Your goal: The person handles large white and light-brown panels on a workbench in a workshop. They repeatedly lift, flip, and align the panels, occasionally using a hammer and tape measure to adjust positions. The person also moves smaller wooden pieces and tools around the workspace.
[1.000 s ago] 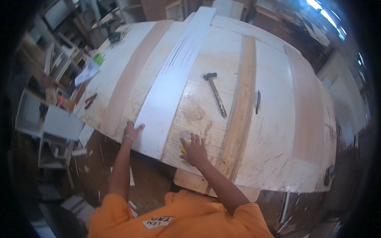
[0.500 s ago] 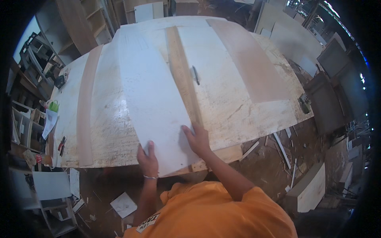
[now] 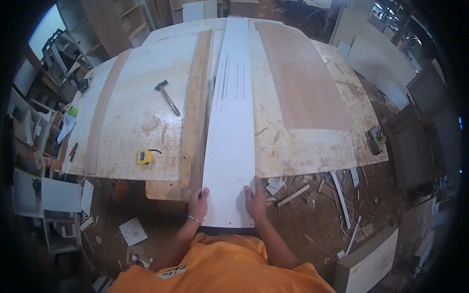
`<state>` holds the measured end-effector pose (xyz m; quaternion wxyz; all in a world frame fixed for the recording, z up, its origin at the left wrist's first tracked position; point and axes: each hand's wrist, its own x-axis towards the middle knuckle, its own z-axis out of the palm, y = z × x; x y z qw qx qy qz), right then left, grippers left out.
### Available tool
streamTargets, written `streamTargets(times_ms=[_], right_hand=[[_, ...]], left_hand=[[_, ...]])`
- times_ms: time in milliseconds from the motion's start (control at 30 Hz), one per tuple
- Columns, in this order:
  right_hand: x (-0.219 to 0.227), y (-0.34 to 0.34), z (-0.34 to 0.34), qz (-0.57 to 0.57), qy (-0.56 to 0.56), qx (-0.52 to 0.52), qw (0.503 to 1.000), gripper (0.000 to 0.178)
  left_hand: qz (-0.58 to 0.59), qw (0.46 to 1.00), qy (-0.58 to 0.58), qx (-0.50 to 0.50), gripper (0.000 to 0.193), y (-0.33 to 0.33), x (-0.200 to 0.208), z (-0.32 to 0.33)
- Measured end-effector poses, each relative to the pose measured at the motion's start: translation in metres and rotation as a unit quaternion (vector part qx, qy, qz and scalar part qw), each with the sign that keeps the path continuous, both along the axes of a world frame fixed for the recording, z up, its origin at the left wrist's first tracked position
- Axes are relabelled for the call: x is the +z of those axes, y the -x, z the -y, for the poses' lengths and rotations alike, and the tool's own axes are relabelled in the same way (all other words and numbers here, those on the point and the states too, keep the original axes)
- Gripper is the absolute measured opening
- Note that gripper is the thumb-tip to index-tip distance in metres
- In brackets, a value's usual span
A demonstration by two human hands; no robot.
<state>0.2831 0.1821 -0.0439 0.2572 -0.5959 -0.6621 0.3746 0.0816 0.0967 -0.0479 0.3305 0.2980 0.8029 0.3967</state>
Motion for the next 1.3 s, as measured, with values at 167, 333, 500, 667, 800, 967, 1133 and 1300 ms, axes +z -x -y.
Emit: streamTargets(times_ms=[167,333,500,667,800,967,1133,1300], right_hand=[[0.017,-0.028,-0.008,-0.051,-0.001,0.002,0.999,0.056],[0.019,-0.035,-0.008,-0.052,-0.003,0.028,0.998,0.058],[0.037,-0.025,-0.005,0.044,0.05,0.047,0.997,0.06],[0.046,-0.001,-0.005,0.053,0.04,0.062,0.996,0.067],[0.022,0.008,-0.001,0.117,0.059,0.085,0.988,0.068],[-0.017,-0.013,0.021,0.165,0.016,0.074,0.983,0.069],[-0.038,-0.011,0.017,0.19,0.041,0.051,0.98,0.069],[-0.033,0.005,-0.005,0.169,0.035,0.043,0.984,0.069]], left_hand=[[-0.034,0.997,-0.068,0.022,0.04,-0.034,-0.001,0.001],[-0.022,0.995,-0.084,0.05,0.039,-0.044,0.001,0.012],[0.046,0.991,-0.079,0.1,0.04,-0.031,-0.018,0.017],[0.108,0.987,-0.021,0.114,0.039,-0.004,-0.006,0.015],[-0.043,0.991,-0.065,0.107,0.028,0.002,-0.055,0.035],[-0.215,0.973,-0.077,-0.022,0.036,-0.048,-0.032,0.072],[-0.271,0.928,-0.079,-0.244,0.05,-0.056,-0.006,0.073],[-0.305,0.857,-0.017,-0.416,0.073,-0.07,-0.01,0.05]])
